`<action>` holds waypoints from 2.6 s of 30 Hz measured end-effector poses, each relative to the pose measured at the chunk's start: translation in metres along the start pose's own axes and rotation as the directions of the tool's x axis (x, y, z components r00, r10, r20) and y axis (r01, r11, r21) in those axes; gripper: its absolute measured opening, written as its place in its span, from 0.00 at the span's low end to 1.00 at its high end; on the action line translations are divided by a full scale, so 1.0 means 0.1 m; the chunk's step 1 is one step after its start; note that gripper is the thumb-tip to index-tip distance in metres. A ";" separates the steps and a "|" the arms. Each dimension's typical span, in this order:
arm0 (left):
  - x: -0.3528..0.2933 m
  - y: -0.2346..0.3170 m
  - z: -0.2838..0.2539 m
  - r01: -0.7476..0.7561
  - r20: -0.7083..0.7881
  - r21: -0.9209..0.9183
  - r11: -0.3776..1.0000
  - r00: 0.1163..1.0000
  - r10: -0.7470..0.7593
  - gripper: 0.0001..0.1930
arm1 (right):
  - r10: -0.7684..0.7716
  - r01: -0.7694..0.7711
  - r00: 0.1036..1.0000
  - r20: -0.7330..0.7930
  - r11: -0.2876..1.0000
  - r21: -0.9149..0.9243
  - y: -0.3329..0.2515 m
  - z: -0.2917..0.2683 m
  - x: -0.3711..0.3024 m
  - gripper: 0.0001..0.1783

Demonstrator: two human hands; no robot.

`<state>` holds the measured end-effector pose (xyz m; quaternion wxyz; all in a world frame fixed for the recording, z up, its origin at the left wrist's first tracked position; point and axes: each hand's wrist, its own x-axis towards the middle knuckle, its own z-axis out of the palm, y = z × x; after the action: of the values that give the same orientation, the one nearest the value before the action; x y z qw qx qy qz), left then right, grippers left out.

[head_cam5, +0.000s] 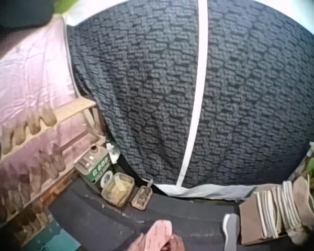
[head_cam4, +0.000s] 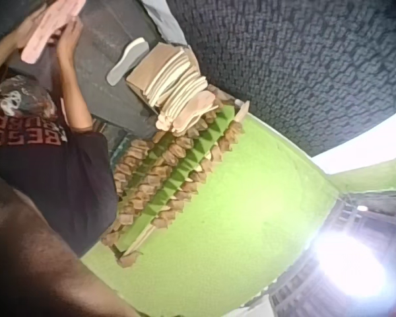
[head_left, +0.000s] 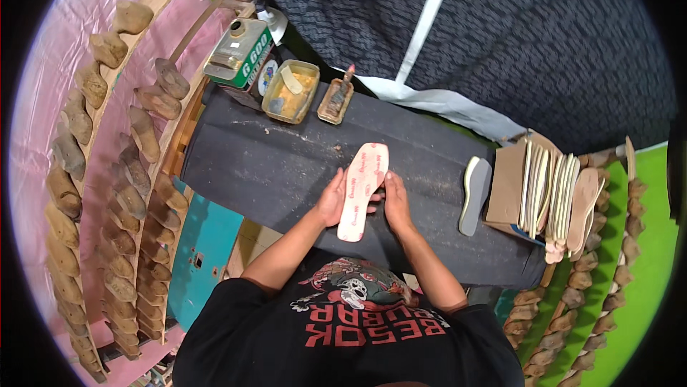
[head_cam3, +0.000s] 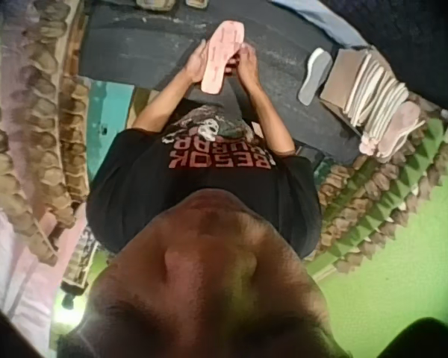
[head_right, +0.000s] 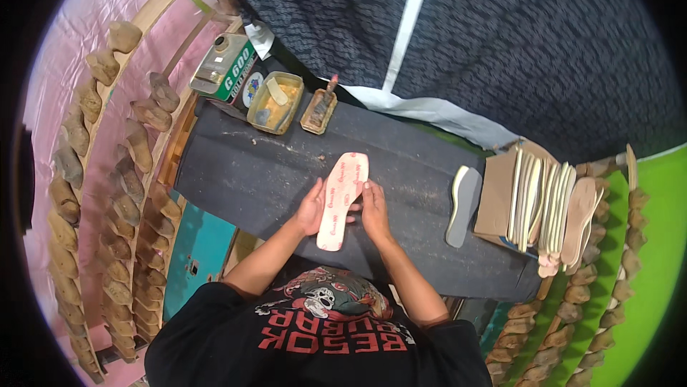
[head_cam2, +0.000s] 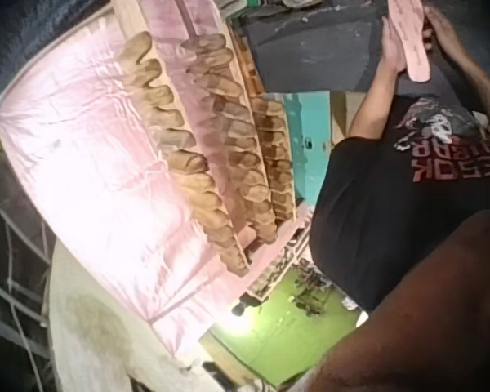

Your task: The person applies glue onto shoe insoles using a brush and places the insoles into a basket.

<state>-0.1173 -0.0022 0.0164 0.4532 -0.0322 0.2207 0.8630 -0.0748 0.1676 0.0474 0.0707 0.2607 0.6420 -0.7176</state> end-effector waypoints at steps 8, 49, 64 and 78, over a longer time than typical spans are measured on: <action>-0.49 0.63 -0.56 0.022 -0.075 0.011 1.000 0.997 -0.021 0.31 | -0.427 0.375 0.901 -0.078 0.856 -0.357 -0.50 0.33 1.87 0.19; -0.17 1.21 -0.87 0.032 -0.144 -0.005 0.999 0.989 -0.032 0.31 | -0.572 0.779 0.589 0.571 0.213 -0.590 -1.58 0.93 1.90 0.09; -0.19 1.26 -0.88 0.006 -0.183 -0.013 1.000 0.983 -0.009 0.30 | -0.627 0.646 0.667 0.402 0.219 -0.731 -1.36 1.18 1.75 0.10; -0.11 1.22 -0.97 0.001 -0.152 -0.040 0.999 0.988 -0.007 0.29 | -0.659 0.626 0.653 0.372 0.194 -0.756 -1.30 1.28 1.71 0.07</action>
<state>-0.2214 -0.1106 -0.0253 0.4360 -0.1075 0.2372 0.8615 -0.3136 0.1063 0.0884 -0.1300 -0.0871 0.9498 -0.2711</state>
